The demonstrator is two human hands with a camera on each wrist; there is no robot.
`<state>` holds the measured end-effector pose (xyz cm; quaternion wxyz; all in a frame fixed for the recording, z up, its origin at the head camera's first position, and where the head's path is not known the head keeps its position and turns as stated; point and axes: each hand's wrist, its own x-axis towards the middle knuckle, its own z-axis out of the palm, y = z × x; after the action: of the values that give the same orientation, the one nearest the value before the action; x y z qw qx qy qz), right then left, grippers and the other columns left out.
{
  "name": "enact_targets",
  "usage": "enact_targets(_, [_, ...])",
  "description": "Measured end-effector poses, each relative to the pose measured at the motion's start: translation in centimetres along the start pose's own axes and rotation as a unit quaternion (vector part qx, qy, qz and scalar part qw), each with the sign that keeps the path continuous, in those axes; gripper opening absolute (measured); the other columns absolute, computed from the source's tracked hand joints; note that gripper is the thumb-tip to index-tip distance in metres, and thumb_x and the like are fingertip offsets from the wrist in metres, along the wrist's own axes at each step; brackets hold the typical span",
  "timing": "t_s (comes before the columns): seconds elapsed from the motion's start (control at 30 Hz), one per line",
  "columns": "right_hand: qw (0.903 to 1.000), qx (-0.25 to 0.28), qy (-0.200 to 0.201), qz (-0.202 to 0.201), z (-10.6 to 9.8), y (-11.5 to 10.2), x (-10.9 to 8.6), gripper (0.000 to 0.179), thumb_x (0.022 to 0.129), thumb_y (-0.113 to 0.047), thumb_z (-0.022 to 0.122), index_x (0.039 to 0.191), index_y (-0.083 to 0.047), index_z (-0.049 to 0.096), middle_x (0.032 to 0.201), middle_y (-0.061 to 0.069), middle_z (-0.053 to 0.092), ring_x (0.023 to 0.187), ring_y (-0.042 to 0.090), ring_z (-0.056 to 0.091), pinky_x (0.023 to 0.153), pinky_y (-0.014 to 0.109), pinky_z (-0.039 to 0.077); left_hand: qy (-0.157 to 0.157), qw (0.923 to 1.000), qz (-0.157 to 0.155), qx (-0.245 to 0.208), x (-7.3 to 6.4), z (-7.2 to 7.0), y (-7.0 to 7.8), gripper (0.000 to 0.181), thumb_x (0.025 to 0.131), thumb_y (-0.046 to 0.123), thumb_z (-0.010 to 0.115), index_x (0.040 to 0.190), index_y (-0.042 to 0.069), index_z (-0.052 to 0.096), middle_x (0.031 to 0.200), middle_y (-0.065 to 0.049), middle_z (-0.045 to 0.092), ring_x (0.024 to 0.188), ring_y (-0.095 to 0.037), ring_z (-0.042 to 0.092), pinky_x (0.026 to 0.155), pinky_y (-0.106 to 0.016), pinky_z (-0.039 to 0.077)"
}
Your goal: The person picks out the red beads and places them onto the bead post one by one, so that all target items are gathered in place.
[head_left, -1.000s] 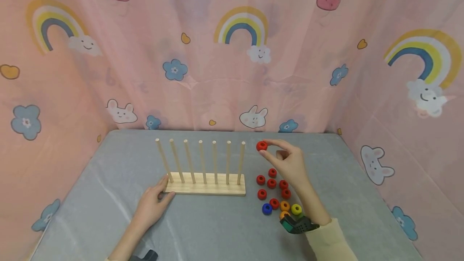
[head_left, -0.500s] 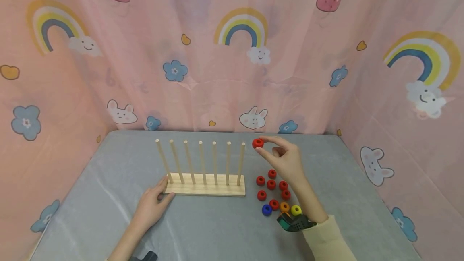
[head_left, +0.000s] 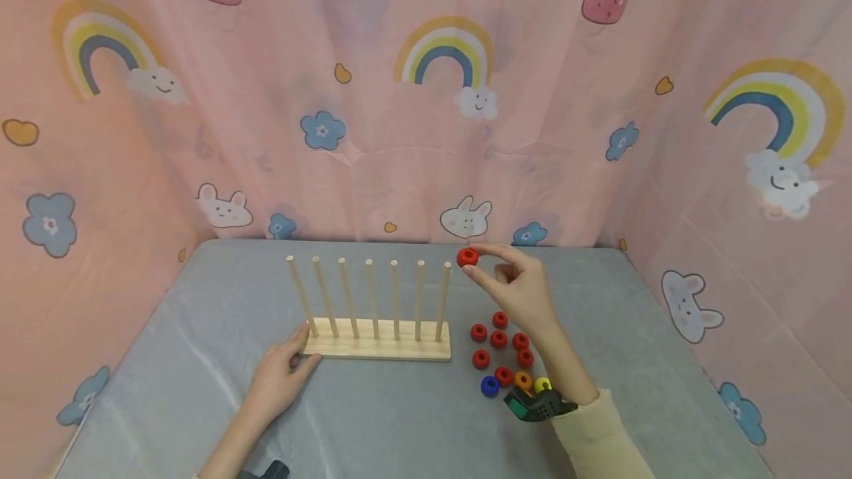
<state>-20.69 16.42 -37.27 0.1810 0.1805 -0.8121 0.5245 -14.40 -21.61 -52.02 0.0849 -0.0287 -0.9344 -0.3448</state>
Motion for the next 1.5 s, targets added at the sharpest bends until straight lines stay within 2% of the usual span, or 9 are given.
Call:
enact_targets(0.13, [0.9999,0.008,-0.001,-0.009,0.2,-0.3,0.2,0.031,0.091,-0.015,0.087,0.121,-0.012,0.08,0.054,0.0,0.032,0.045,0.009,0.025,0.044,0.025,0.021,0.0,1.0,0.001,-0.002,-0.1,0.0,0.0,0.063,0.099,0.019,0.076,0.152,-0.006,0.052,0.154,-0.024,0.053,0.073,-0.016,0.039,0.065,-0.03,0.035])
enact_targets(0.53, [0.9996,0.02,-0.005,-0.021,0.6,-0.9,0.5,0.032,0.091,-0.013,0.087,0.122,-0.011,0.08,0.06,0.004,0.037,0.045,0.011,0.026,0.044,0.026,0.021,-0.003,1.0,-0.002,-0.005,0.0,-0.1,0.1,0.063,0.1,0.019,0.076,0.152,-0.006,0.051,0.152,-0.025,0.056,0.071,-0.016,0.038,0.064,-0.03,0.034])
enact_targets(0.8, [0.998,0.041,-0.014,-0.046,0.9,-1.0,0.4,0.032,0.09,-0.006,0.085,0.122,-0.012,0.08,0.084,0.003,0.059,0.044,0.012,0.025,0.042,0.026,0.022,-0.008,1.0,-0.003,-0.005,0.0,-0.2,0.2,0.064,0.1,0.02,0.076,0.153,-0.006,0.051,0.154,-0.025,0.053,0.072,-0.016,0.038,0.064,-0.03,0.034])
enact_targets(1.1, [0.9986,0.035,-0.02,-0.033,1.3,-1.0,0.2,0.031,0.09,-0.009,0.086,0.121,-0.012,0.08,0.089,0.005,0.065,0.044,0.013,0.027,0.043,0.026,0.023,-0.003,1.0,-0.001,-0.004,0.0,0.0,0.1,0.064,0.1,0.02,0.076,0.152,-0.006,0.051,0.154,-0.025,0.054,0.071,-0.016,0.037,0.063,-0.029,0.034])
enact_targets(1.17, [0.9988,0.033,-0.02,-0.03,1.4,-1.0,0.2,0.031,0.091,-0.01,0.086,0.121,-0.012,0.08,0.095,0.007,0.068,0.045,0.012,0.027,0.043,0.026,0.023,-0.002,1.0,-0.001,-0.004,0.0,0.0,0.1,0.064,0.099,0.02,0.076,0.152,-0.006,0.051,0.153,-0.025,0.054,0.071,-0.016,0.038,0.063,-0.029,0.034])
enact_targets(1.37, [0.9986,0.039,-0.021,-0.028,1.6,-0.9,0.1,0.031,0.09,-0.008,0.086,0.121,-0.011,0.08,0.094,0.008,0.067,0.044,0.011,0.026,0.043,0.025,0.023,-0.007,1.0,-0.005,-0.004,0.1,0.0,0.1,0.065,0.1,0.021,0.075,0.153,-0.005,0.05,0.157,-0.024,0.049,0.072,-0.016,0.039,0.064,-0.029,0.036])
enact_targets(1.5, [0.9984,0.041,-0.022,-0.033,1.8,-1.0,0.1,0.031,0.09,-0.008,0.086,0.12,-0.012,0.08,0.084,0.007,0.061,0.044,0.011,0.026,0.043,0.025,0.023,-0.01,0.9999,-0.007,-0.003,0.2,0.0,0.0,0.065,0.1,0.02,0.075,0.154,-0.006,0.049,0.157,-0.024,0.049,0.073,-0.016,0.04,0.065,-0.029,0.036])
